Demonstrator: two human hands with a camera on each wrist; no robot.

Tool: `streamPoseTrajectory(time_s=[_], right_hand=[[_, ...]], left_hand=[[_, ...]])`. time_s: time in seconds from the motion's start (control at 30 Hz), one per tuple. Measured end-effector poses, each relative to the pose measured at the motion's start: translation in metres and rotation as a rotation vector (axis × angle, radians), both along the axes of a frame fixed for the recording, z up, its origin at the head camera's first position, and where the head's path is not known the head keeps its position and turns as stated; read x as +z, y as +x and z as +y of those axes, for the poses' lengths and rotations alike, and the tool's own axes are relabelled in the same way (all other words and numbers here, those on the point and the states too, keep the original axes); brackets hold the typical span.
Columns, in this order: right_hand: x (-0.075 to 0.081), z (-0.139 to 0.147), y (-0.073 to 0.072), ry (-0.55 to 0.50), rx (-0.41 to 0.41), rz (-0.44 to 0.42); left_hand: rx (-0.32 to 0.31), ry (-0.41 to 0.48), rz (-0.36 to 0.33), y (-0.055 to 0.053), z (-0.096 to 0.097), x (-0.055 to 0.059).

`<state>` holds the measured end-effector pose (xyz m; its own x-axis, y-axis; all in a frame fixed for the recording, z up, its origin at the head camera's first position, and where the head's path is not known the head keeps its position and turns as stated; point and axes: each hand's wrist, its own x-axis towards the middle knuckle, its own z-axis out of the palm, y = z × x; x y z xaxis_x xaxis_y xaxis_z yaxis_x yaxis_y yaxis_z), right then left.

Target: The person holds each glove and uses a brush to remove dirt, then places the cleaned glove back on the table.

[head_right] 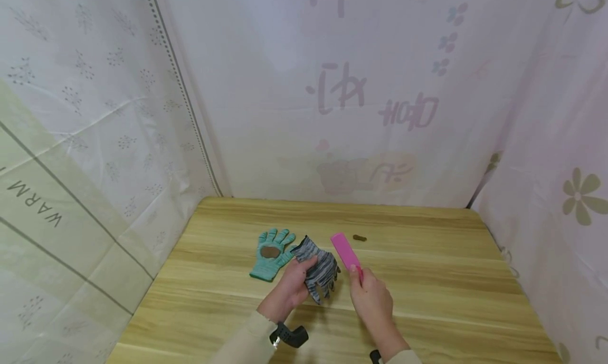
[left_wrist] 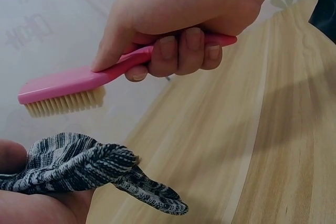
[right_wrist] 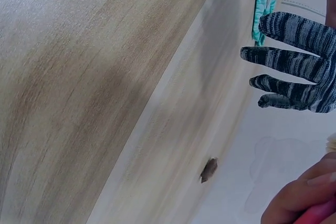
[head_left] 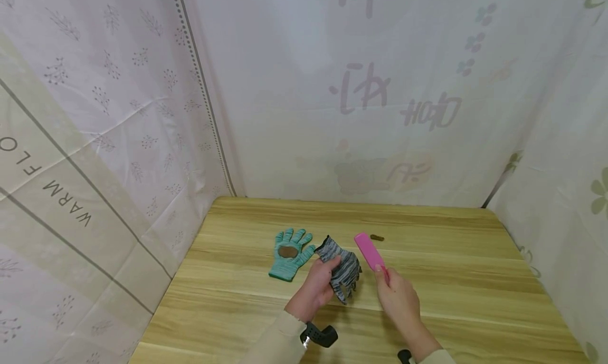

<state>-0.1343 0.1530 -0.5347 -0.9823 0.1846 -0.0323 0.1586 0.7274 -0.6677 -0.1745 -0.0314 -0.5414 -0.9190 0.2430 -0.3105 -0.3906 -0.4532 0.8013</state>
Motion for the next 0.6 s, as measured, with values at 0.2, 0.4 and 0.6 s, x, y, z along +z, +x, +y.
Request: streamPoseTrajectory(time_s=[0.2,0.4,0.6], right_hand=[[0.000,-0.003,0.001,-0.043,0.020,0.031],[0.001,-0.007,0.002,-0.089,0.061,0.071],[0.003,-0.011,0.003,-0.140,0.090,0.078]], left_hand=[[0.000,0.012,0.001,0.000,0.001,-0.003],[-0.009,0.028,-0.011,0.000,0.003,-0.007],[-0.003,0.024,-0.032,0.002,0.006,-0.006]])
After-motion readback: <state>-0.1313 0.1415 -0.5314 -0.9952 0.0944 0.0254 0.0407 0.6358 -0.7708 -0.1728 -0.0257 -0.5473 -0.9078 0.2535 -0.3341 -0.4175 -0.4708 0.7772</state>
